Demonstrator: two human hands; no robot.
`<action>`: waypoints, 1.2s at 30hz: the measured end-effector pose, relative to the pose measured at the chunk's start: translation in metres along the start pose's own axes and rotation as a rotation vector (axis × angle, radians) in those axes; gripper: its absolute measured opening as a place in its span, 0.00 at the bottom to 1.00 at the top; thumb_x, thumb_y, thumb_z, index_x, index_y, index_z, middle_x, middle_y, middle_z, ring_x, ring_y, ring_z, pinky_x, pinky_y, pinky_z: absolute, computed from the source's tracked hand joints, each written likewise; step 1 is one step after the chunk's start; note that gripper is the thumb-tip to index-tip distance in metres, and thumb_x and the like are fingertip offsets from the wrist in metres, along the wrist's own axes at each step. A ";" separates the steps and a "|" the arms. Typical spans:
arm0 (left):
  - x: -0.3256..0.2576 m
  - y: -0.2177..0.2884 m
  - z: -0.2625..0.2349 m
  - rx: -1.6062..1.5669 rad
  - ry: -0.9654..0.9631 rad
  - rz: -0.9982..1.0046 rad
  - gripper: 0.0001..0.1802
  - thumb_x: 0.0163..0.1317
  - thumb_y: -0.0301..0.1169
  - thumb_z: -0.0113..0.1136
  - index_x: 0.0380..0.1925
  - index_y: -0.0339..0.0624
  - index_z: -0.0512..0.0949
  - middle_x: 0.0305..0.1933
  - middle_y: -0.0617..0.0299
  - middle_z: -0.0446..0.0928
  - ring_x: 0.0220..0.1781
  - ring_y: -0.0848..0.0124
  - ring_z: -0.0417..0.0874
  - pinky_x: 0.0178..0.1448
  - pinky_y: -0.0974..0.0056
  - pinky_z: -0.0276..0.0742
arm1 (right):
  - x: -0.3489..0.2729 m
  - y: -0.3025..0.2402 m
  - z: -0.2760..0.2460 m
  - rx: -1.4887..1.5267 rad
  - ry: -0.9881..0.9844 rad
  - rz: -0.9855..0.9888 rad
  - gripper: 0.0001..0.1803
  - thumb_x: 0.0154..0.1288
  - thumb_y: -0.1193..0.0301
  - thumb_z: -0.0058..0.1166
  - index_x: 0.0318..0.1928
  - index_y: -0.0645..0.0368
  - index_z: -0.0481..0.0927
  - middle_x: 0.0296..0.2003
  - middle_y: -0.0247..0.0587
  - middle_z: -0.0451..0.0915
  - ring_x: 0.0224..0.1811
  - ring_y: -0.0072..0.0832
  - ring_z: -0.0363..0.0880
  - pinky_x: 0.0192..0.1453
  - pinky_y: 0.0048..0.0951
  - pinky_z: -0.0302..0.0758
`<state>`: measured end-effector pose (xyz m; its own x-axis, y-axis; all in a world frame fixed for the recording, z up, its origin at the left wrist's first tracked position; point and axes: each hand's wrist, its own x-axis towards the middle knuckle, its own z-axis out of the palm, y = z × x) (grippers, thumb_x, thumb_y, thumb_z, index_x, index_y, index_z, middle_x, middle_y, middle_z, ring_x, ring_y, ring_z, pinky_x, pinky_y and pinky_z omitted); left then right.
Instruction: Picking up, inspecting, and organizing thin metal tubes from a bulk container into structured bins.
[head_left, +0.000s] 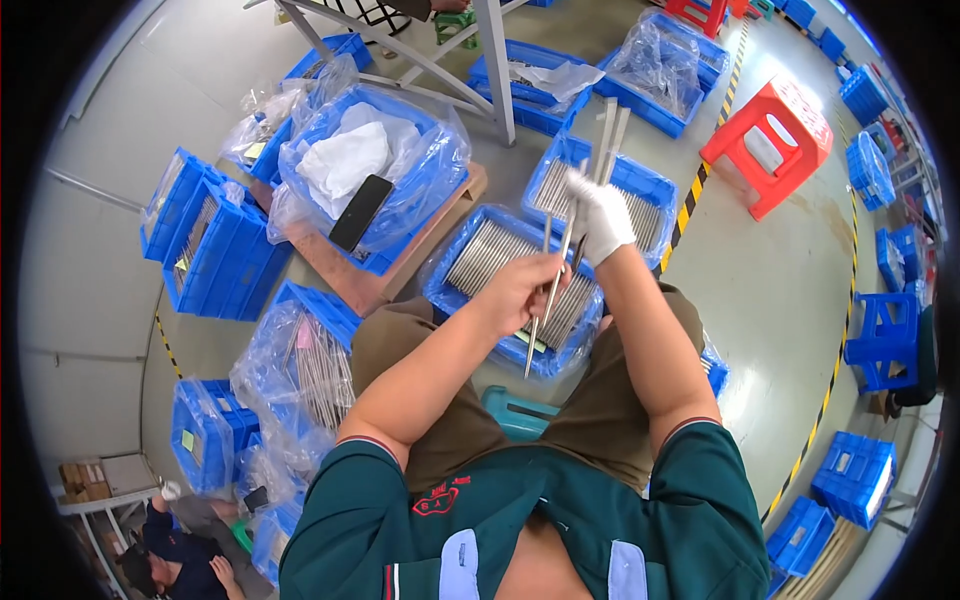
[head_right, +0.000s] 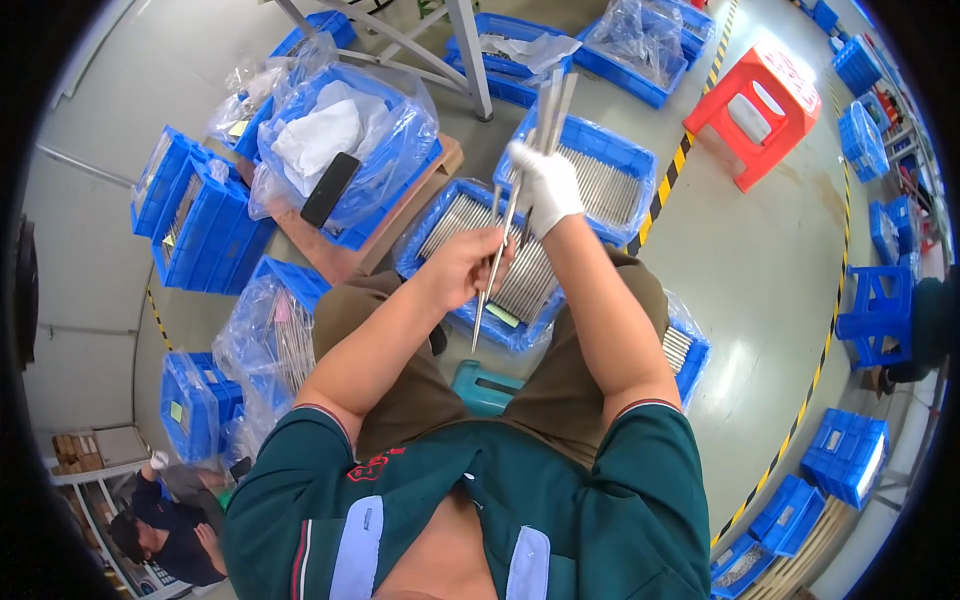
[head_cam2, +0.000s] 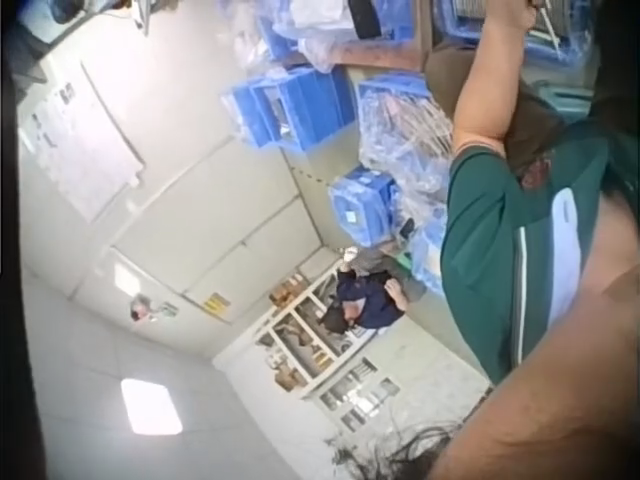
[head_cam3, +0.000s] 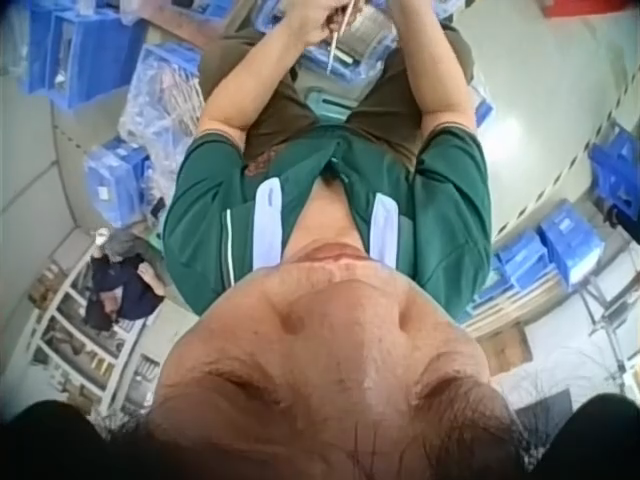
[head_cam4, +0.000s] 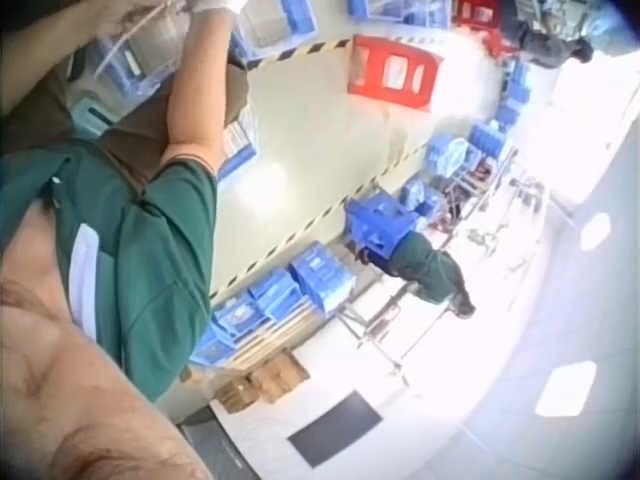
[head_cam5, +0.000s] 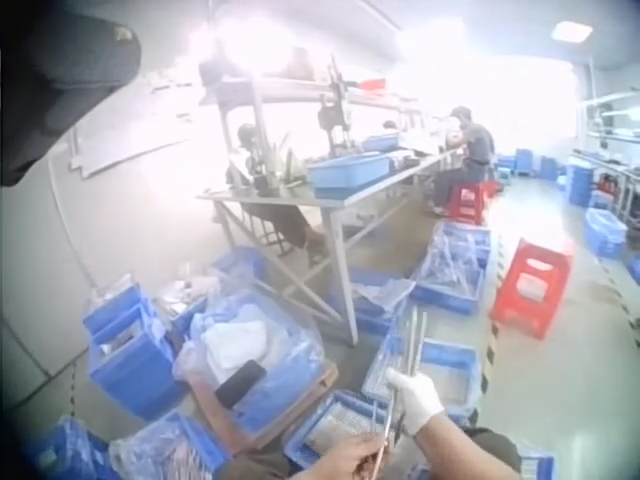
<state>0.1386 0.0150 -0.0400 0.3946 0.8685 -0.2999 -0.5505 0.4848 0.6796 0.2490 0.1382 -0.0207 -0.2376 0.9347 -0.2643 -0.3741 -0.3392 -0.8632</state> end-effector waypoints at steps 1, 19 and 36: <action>-0.002 -0.005 0.005 -0.072 -0.045 -0.044 0.16 0.66 0.42 0.50 0.31 0.40 0.73 0.24 0.67 0.66 0.20 0.79 0.61 0.24 0.75 0.59 | 0.017 -0.009 -0.016 -0.044 0.017 0.014 0.11 0.55 0.63 0.60 0.30 0.57 0.76 0.19 0.29 0.71 0.18 0.21 0.68 0.21 0.24 0.62; -0.006 0.013 -0.014 -0.152 -0.090 0.111 0.15 0.65 0.41 0.51 0.34 0.39 0.76 0.38 0.57 0.77 0.31 0.70 0.79 0.35 0.64 0.77 | -0.021 0.012 0.007 -0.465 -0.424 0.190 0.12 0.61 0.62 0.58 0.29 0.58 0.75 0.17 0.30 0.73 0.13 0.15 0.67 0.14 0.18 0.63; 0.001 0.043 -0.051 -0.309 0.409 0.543 0.14 0.60 0.42 0.59 0.32 0.41 0.76 0.24 0.65 0.71 0.28 0.72 0.73 0.33 0.63 0.72 | -0.045 -0.001 0.003 -0.568 -0.409 0.155 0.16 0.66 0.59 0.47 0.38 0.61 0.73 0.20 0.34 0.74 0.12 0.14 0.61 0.14 0.17 0.56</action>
<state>0.0779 0.0420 -0.0457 -0.2641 0.9336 -0.2420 -0.7956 -0.0691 0.6018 0.2580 0.0962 -0.0065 -0.6087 0.7280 -0.3155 0.1893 -0.2529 -0.9488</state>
